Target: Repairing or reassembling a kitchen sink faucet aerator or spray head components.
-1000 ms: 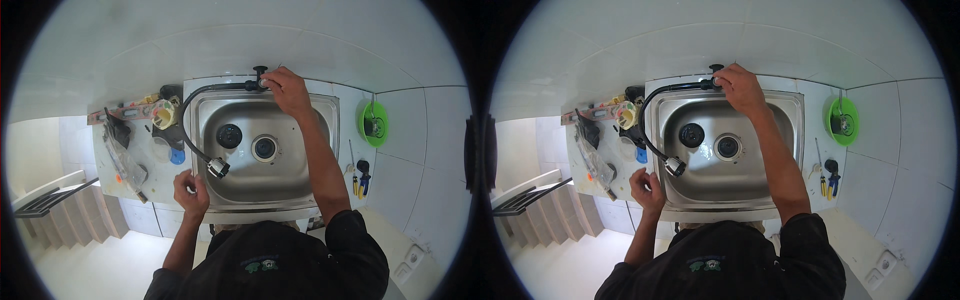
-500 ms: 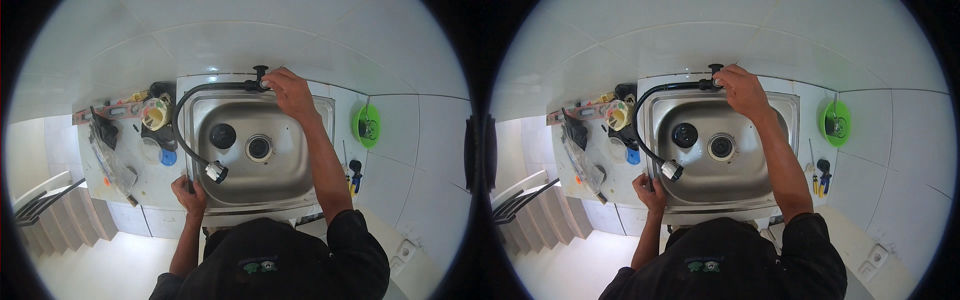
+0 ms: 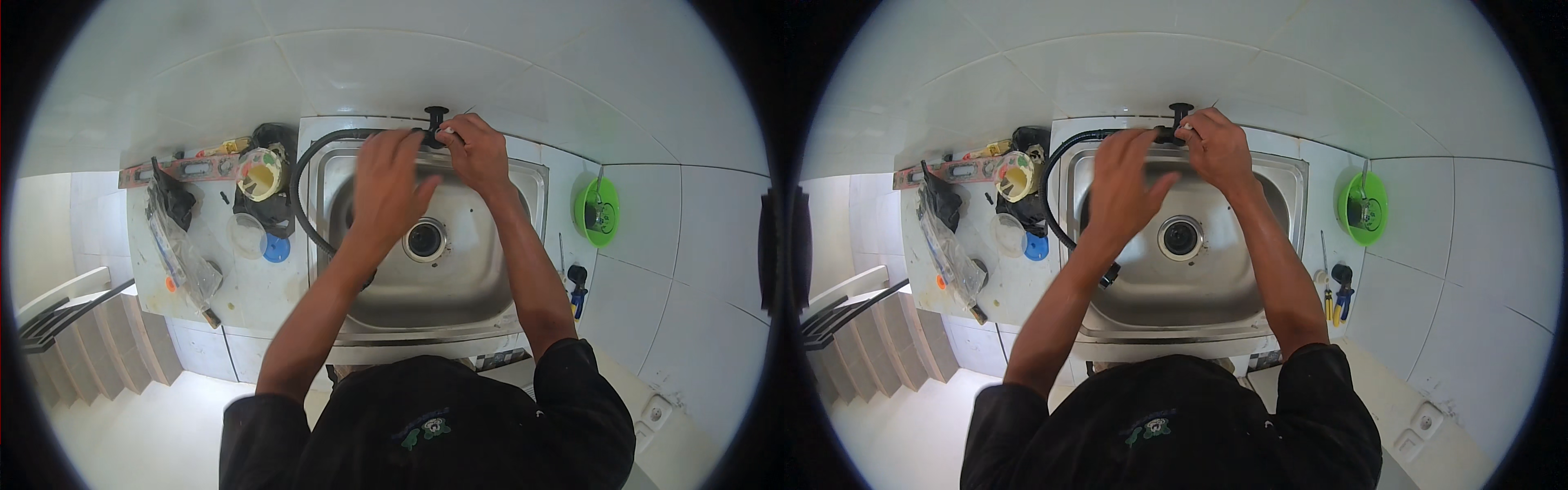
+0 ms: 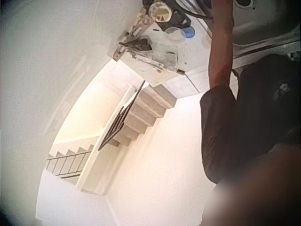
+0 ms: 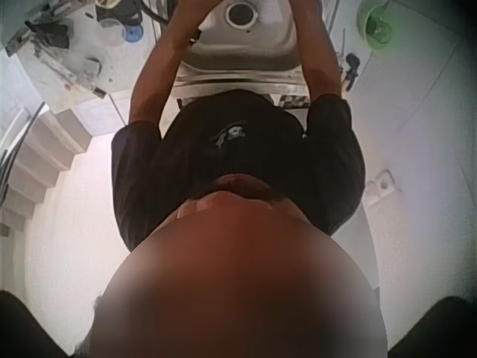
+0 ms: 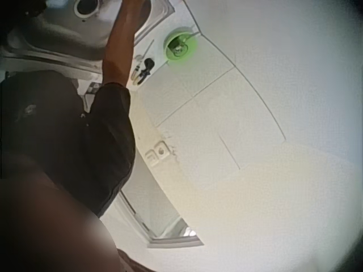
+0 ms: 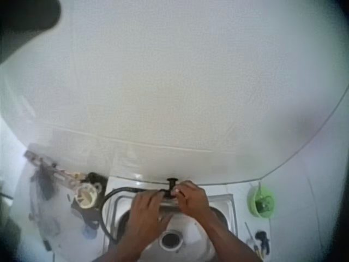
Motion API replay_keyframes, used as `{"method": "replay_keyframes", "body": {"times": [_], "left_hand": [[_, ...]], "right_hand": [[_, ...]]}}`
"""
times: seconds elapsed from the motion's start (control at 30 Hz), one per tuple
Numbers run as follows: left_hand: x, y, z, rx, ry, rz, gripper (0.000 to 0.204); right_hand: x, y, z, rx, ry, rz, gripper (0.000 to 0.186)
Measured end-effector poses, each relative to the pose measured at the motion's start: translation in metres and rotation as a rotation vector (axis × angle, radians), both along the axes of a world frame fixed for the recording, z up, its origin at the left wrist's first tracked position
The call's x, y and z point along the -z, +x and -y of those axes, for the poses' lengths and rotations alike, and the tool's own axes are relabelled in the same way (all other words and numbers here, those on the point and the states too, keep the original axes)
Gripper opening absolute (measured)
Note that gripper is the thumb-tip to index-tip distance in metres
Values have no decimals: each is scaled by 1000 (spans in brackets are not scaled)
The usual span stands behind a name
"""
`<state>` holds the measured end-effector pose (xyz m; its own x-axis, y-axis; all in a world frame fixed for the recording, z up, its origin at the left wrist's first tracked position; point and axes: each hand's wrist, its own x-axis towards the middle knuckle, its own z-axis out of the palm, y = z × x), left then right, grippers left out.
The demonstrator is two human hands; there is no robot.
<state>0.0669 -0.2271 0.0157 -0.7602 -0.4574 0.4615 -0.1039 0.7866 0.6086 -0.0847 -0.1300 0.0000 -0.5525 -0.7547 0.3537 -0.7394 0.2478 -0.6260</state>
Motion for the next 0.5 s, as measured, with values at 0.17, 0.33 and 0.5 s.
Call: {"method": "replay_keyframes", "body": {"times": [0.17,0.33,0.5], "left_hand": [[41,-65,8,46,125,90,42],[42,-61,5,57,198,81,41],[35,-49,7,-4,79,9,50]], "right_hand": [[-8,-2,7,-18,-91,-42,6],[-61,-7,3,-27,-9,28,9],[-36,-14,-21,205,-68,593,11]]}}
